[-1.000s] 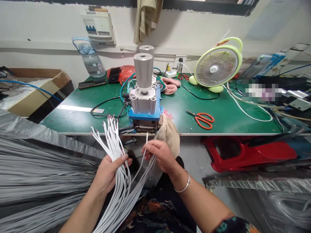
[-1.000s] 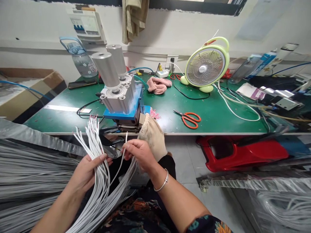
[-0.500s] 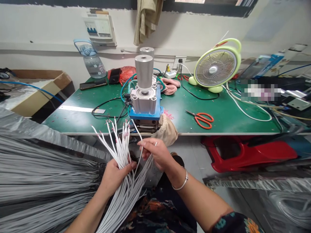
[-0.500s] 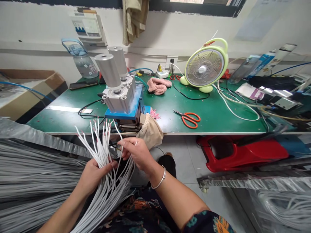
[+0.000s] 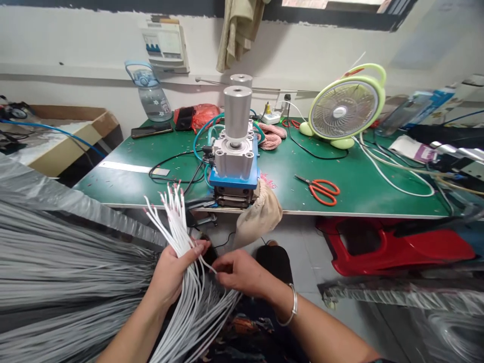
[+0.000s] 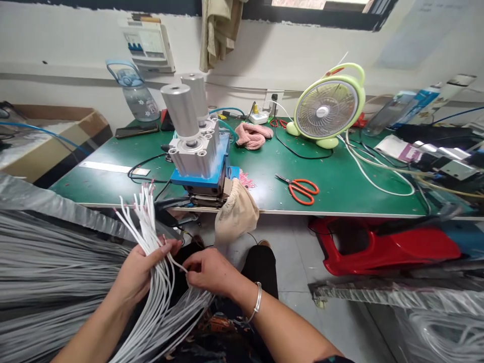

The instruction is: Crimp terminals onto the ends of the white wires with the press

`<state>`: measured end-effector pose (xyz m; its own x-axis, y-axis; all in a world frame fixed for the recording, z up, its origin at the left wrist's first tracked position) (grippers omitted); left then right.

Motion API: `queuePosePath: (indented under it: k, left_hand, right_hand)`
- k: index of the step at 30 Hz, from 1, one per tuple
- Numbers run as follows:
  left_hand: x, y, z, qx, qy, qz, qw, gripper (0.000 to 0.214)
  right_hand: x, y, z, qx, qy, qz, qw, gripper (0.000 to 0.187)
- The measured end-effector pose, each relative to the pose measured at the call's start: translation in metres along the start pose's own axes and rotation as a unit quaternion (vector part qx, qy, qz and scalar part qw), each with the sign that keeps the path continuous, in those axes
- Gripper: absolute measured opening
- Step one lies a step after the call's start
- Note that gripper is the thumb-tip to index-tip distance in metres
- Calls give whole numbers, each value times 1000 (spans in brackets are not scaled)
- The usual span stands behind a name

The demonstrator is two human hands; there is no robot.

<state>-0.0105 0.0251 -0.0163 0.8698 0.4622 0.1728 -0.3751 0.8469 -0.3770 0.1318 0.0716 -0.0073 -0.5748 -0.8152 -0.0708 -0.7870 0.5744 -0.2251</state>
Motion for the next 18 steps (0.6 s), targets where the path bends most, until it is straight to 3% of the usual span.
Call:
queuePosePath:
  k: [3, 5, 9, 13, 18]
  left_hand:
    - [4, -1, -1, 40, 98, -18, 994, 20]
    - [6, -2, -3, 41, 121, -33, 991, 23]
    - [0, -3, 0, 2, 34, 4, 999, 28]
    - [-10, -3, 8, -15, -37, 81, 996, 26]
    - [-13, -3, 19, -2, -53, 101, 994, 32]
  right_hand:
    - [3, 2, -5, -39, -15, 0, 999, 11]
    - [1, 6, -11, -60, 17, 12, 998, 26]
    - [-10, 14, -20, -55, 137, 63, 987, 34]
    - [-30, 18, -29, -54, 281, 148, 947, 30]
    - [-48, 24, -36, -59, 435, 209, 874, 25]
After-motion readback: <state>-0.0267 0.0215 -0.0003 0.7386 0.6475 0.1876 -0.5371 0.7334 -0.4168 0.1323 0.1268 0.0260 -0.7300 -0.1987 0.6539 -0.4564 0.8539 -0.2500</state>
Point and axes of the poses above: each hand's wrist, its own y-axis towards the middle knuckle, its own x-axis out of the palm, z = x × y, the point moved 5 cm from there along y, towards the middle knuckle, and after that the axes turned 10 degrees about y, right-handed, at the moved point
